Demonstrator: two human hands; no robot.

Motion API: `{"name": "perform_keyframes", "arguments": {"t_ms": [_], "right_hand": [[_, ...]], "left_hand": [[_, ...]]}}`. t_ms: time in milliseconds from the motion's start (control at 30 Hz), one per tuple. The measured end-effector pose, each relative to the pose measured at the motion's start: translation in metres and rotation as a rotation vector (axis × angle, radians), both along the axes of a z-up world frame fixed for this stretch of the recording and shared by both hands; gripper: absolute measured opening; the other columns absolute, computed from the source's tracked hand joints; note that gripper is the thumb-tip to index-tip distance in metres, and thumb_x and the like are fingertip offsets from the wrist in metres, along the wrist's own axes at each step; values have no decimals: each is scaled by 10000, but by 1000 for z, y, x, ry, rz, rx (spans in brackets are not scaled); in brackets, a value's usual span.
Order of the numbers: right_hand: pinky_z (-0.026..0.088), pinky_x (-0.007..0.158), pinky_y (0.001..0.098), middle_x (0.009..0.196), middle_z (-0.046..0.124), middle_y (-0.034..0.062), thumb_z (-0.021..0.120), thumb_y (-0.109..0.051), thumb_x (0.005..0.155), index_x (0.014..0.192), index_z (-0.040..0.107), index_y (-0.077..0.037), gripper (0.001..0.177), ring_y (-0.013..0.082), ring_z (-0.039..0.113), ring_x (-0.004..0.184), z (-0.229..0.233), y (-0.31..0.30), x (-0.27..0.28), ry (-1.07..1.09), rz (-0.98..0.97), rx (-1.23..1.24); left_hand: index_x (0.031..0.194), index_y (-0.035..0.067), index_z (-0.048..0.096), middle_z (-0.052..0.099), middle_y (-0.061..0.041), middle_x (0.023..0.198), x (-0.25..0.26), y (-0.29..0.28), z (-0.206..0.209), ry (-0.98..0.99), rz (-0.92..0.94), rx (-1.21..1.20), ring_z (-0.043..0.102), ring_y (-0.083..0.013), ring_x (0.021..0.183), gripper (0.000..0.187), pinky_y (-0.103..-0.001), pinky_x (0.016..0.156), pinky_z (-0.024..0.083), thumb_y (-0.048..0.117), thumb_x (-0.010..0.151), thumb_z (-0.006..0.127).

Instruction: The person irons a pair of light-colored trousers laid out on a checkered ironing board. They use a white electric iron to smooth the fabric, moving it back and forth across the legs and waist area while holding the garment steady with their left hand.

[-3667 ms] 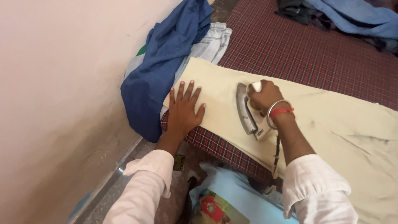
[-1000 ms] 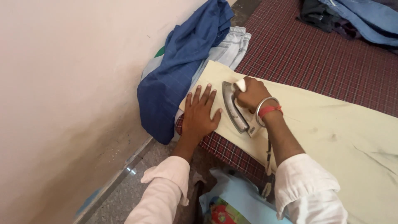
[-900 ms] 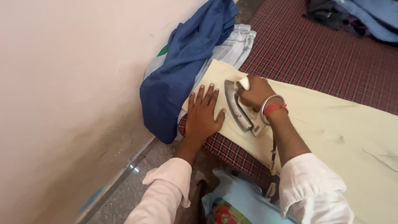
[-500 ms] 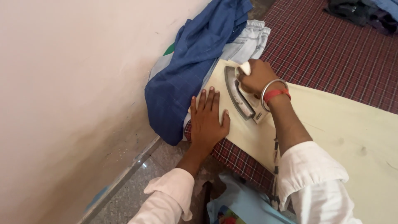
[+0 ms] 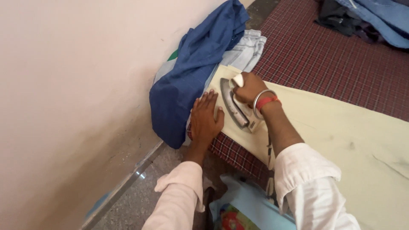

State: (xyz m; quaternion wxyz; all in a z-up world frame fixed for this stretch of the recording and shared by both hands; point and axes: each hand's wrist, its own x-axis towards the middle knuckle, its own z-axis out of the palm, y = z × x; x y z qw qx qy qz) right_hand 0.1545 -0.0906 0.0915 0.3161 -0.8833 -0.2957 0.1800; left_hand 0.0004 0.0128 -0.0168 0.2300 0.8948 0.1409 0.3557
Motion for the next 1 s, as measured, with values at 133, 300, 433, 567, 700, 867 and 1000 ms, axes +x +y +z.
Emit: {"name": "perform_keyframes", "arguments": {"t_ms": [133, 300, 433, 567, 700, 867, 1000], "right_hand": [[592, 810, 444, 965, 733, 287, 714, -258, 778, 1085, 699, 18, 413, 406, 748, 867, -8, -17, -16, -122, 49, -41], [569, 897, 453, 1022, 728, 294, 703, -250, 773, 1106, 702, -1, 416, 422, 724, 956, -16, -42, -46, -144, 84, -60], [561, 908, 461, 1003, 732, 281, 697, -252, 796, 1088, 696, -8, 380, 425, 720, 952, -14, -55, -73, -140, 126, -106], [553, 892, 478, 984, 729, 282, 691, -243, 816, 1093, 687, -14, 360, 434, 711, 940, -13, -63, -95, -169, 198, -125], [551, 896, 474, 971, 736, 279, 693, -232, 811, 1111, 685, -18, 369, 426, 718, 932, -13, -61, -96, -177, 238, -134], [554, 880, 474, 967, 735, 275, 704, -248, 807, 1130, 674, -14, 400, 426, 716, 932, -9, -53, -88, -167, 293, -118], [547, 893, 479, 972, 726, 279, 694, -267, 838, 1137, 673, -24, 387, 430, 710, 947, -5, -32, -89, -160, 292, -150]], "left_hand": [[1349, -33, 626, 613, -220, 1439, 1, 3, -4, -1, 0, 3, 535, -389, 1386, 456, -540, 1194, 329, 185, 958, 542], [1299, -18, 665, 648, -214, 1393, 2, 9, -3, -42, -35, -46, 575, -391, 1351, 415, -501, 1163, 388, 183, 962, 529], [1309, 46, 674, 632, -172, 1414, -1, 28, 0, 48, -126, -166, 563, -361, 1355, 420, -447, 1138, 408, 224, 967, 508], [1346, 136, 655, 584, -113, 1458, 0, 45, 6, 222, -170, -346, 522, -326, 1360, 456, -421, 1109, 400, 322, 995, 430], [1393, 139, 625, 573, -139, 1482, -1, 47, 12, 226, -233, -473, 500, -326, 1389, 528, -399, 1122, 386, 402, 1049, 323], [1383, 141, 644, 623, -119, 1492, -7, 56, 27, 200, -342, -1231, 581, -275, 1359, 577, -337, 1124, 399, 494, 1046, 336], [1397, 125, 636, 611, -162, 1492, -5, 66, 12, 120, -413, -936, 561, -277, 1382, 580, -316, 1132, 373, 457, 1086, 277]]}}
